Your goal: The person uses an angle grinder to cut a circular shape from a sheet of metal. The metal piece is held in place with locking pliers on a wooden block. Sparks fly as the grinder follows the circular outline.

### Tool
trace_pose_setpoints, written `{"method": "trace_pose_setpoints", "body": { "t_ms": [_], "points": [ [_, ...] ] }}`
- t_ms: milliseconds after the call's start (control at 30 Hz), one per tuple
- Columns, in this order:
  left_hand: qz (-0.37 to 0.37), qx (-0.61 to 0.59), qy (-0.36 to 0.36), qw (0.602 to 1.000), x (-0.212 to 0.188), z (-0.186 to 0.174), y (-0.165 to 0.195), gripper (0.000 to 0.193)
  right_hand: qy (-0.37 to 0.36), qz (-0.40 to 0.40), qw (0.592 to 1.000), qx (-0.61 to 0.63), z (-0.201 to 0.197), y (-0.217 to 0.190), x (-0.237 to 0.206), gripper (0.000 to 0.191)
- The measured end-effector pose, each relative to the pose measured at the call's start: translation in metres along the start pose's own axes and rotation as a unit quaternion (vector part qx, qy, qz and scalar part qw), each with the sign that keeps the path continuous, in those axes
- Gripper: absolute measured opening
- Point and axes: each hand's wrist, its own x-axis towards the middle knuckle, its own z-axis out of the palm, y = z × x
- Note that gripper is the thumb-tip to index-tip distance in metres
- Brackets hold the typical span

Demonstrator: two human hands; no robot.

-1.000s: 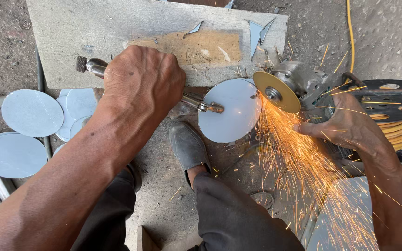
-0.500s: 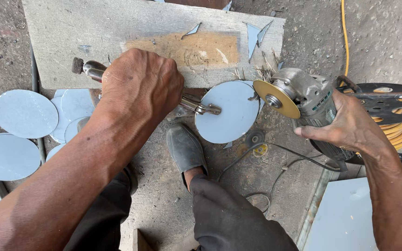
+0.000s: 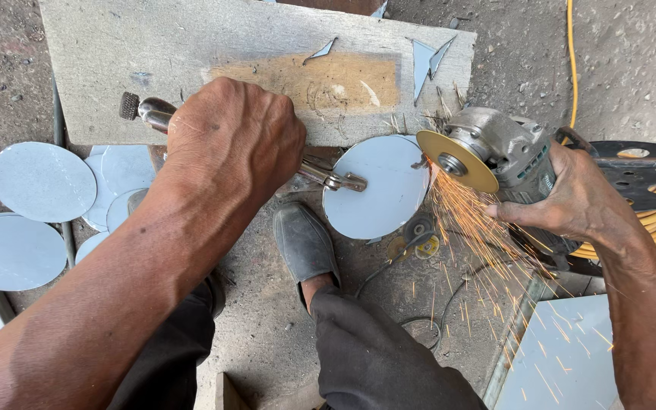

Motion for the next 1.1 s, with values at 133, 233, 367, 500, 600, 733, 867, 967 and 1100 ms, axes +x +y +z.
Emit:
{"method": "trace_pose_setpoints", "body": {
  "t_ms": [133,233,367,500,600,733,867,967,1100],
  "points": [
    [-0.009,-0.022,-0.022,0.999,0.001,-0.002,0.000,0.015,0.008,-0.043,0.999,-0.018,0.001,0.006,0.003,0.084],
    [-0.009,-0.025,-0.026,0.999,0.001,-0.003,0.000,0.012,0.009,-0.047,0.999,-0.017,0.001,0.007,0.004,0.083],
    [-0.006,-0.025,-0.026,0.999,0.000,-0.005,-0.001,0.009,-0.001,-0.043,0.999,-0.031,-0.001,0.006,0.005,0.080],
    [-0.001,-0.017,-0.011,1.000,-0.002,-0.006,-0.001,0.008,-0.020,0.003,0.997,-0.068,-0.001,0.004,0.009,0.079],
    [0.003,-0.015,-0.023,1.000,-0.001,-0.007,-0.002,0.007,-0.003,-0.016,0.998,-0.055,0.000,0.002,0.009,0.079],
    [0.005,-0.020,-0.019,1.000,-0.001,-0.006,-0.002,0.008,0.000,-0.033,0.999,-0.035,-0.002,-0.001,0.011,0.074],
    [-0.011,-0.049,-0.026,0.998,0.002,-0.005,-0.002,0.014,-0.008,-0.015,1.000,-0.024,-0.002,-0.005,0.015,0.069],
    [-0.025,-0.076,-0.037,0.996,0.005,-0.003,-0.001,0.013,-0.020,0.016,0.999,-0.019,-0.002,-0.007,0.014,0.069],
    [-0.027,-0.086,-0.026,0.996,0.005,-0.001,0.000,0.015,-0.005,-0.026,0.999,-0.029,0.000,-0.007,0.004,0.071]
  ]
}}
